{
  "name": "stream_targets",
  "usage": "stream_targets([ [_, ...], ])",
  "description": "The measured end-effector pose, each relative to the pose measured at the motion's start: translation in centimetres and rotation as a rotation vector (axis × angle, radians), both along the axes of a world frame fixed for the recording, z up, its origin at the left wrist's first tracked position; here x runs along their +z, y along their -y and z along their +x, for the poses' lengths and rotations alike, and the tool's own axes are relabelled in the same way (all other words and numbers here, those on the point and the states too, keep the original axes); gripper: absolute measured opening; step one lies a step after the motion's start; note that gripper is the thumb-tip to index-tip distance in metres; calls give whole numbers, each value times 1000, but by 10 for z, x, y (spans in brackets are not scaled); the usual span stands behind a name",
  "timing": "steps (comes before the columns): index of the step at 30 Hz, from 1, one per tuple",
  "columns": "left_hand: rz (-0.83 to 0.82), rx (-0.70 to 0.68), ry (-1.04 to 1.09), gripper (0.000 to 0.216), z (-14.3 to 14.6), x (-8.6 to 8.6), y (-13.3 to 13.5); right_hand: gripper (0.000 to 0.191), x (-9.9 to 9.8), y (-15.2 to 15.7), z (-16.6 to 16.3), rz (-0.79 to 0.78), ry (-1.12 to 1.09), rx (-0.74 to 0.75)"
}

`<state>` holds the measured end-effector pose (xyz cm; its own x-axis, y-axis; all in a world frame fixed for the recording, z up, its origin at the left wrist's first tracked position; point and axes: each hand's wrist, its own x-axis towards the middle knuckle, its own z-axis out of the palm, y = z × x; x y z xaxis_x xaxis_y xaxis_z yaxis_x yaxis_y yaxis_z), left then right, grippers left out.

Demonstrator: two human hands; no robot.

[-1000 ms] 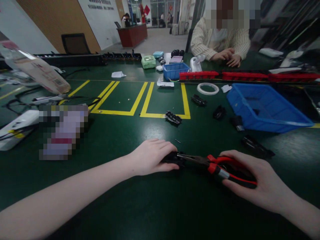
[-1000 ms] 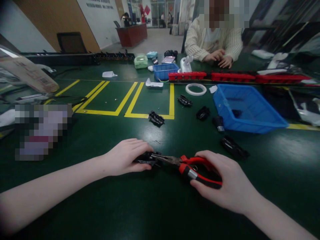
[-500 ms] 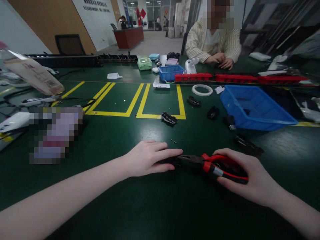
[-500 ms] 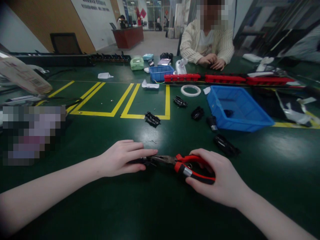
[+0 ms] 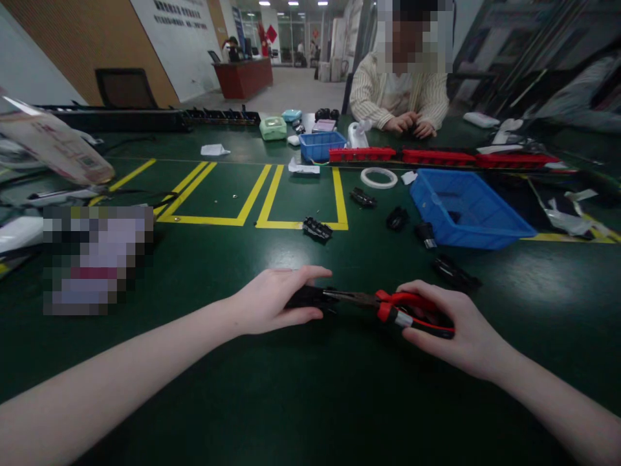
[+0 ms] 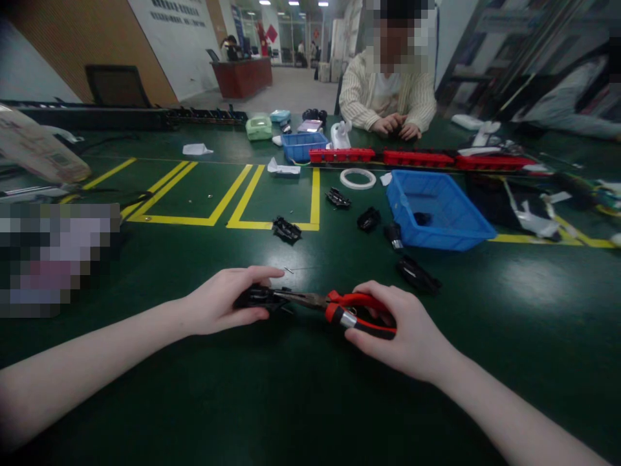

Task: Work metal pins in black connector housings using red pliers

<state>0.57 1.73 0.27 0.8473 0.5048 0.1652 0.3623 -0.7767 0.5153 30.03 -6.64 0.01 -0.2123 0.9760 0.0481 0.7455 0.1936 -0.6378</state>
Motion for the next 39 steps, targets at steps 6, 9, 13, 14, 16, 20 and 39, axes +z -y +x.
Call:
stream_targets([
  [6,-131,-13,-20,40,0,2,0,41,-1,3,1,148,23,-1],
  [9,-193,-33,-11,41,1,2,-2,42,-1,5,2,175,40,-7],
  [13,-288,3,8,42,1,3,-3,39,-2,8,0,115,28,-35],
  [14,-308,10,12,42,1,3,-3,39,-2,9,0,100,24,-40],
  [16,-342,22,17,37,2,4,-3,38,-3,10,0,78,25,-57],
  [20,-383,49,-3,26,6,5,-3,41,-5,10,2,87,53,-74],
  [39,-379,27,-6,25,6,3,-6,40,-7,-1,3,340,125,-12],
])
